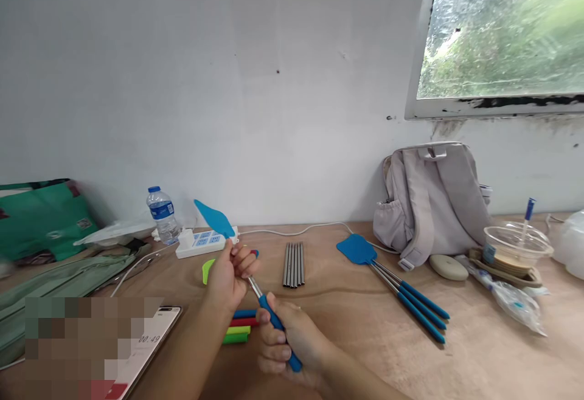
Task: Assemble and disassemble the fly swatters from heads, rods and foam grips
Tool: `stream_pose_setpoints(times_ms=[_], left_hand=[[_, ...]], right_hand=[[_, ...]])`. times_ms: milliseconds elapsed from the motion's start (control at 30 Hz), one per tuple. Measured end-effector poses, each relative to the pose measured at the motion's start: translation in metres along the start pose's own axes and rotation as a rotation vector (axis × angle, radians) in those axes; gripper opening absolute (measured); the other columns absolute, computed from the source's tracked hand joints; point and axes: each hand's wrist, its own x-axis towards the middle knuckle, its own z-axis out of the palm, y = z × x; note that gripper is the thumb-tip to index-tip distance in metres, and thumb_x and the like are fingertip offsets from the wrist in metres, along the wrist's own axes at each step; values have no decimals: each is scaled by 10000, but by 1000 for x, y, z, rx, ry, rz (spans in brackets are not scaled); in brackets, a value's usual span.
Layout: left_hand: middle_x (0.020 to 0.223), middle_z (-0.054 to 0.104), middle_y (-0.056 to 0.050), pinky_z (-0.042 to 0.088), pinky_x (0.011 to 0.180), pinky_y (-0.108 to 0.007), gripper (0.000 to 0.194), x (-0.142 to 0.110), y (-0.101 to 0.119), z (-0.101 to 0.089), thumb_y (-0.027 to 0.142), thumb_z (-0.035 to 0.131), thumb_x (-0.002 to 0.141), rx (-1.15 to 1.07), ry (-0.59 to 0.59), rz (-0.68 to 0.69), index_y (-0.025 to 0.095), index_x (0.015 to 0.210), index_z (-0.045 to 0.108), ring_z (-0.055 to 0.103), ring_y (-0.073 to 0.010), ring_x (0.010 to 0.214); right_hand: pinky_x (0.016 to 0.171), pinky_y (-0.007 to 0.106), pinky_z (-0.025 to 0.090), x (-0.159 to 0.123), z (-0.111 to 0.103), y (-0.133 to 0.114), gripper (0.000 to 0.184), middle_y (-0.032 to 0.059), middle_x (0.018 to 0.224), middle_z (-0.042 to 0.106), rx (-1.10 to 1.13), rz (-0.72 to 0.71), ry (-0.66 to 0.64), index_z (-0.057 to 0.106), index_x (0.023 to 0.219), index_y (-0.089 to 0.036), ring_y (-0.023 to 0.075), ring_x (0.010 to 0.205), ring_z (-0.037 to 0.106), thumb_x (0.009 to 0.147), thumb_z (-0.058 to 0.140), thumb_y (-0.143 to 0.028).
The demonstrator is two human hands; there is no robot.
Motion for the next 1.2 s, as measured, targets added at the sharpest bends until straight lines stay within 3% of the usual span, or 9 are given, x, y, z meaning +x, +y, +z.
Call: stream_pose_setpoints(times_ms=[100,167,267,367,633,800,900,1033,1200], left_hand=[[395,206,85,186,319,-168,435,7,46,-11,277,228,954,-25,72,243,182,530,259,196,-41,295],[385,212,85,208,321,-166,439,7,75,-20,294,220,952,-23,41,445,180,533,285,198,-44,297],[384,239,80,234,331,-155,425,4,96,-27,247,226,942,-10,-27,432,174,532,309,219,-39,301],[393,268,77,240,333,-152,419,1,89,-25,228,226,938,29,-97,312,169,538,338,251,-35,304],[394,283,92,206,323,-151,341,5,66,-18,296,323,907,341,-126,90,167,604,411,220,-33,280],[441,378,104,171,340,-154,186,7,53,-20,376,438,830,899,-110,174,223,724,421,210,-40,281],[506,437,78,257,385,-187,210,10,43,-23,423,448,806,1372,-124,319,225,745,476,327,-70,340],[688,572,-9,391,626,-284,236,11,30,-22,382,399,835,1699,-310,584,213,815,562,532,-180,652],[959,613,-79,369,805,-341,226,-1,3,-16,321,407,843,1671,-531,566,225,894,606,531,-243,909]], right_hand=[[385,198,203,-11,-19,15,426,-108,353,325,-228,-126,66,419,665,-193,50,318,231,785,444,-601],[444,207,264,-16,-35,22,425,-73,404,415,-426,-234,180,436,701,-186,69,383,336,820,393,-591],[562,227,351,-18,-54,26,378,-27,624,508,-630,-354,289,455,785,-187,93,552,438,839,400,-557],[589,233,369,-14,-65,26,313,-16,742,485,-776,-443,357,471,849,-190,100,622,439,823,481,-501],[545,231,403,-13,-75,28,102,14,814,533,-1127,-416,405,557,808,-196,120,627,526,788,538,-294],[636,255,416,-12,-69,24,88,8,774,599,-1456,-401,417,592,794,-221,154,703,540,730,550,-177],[726,291,419,-11,-65,25,128,23,830,618,-1567,-402,380,604,790,-228,186,810,553,728,532,-144],[815,328,401,-12,-61,26,190,41,947,621,-1514,-416,396,610,868,-229,210,913,542,720,530,-140],[610,268,387,-15,-54,11,283,13,762,535,-1000,-593,569,540,926,-206,152,676,485,706,621,-365]])
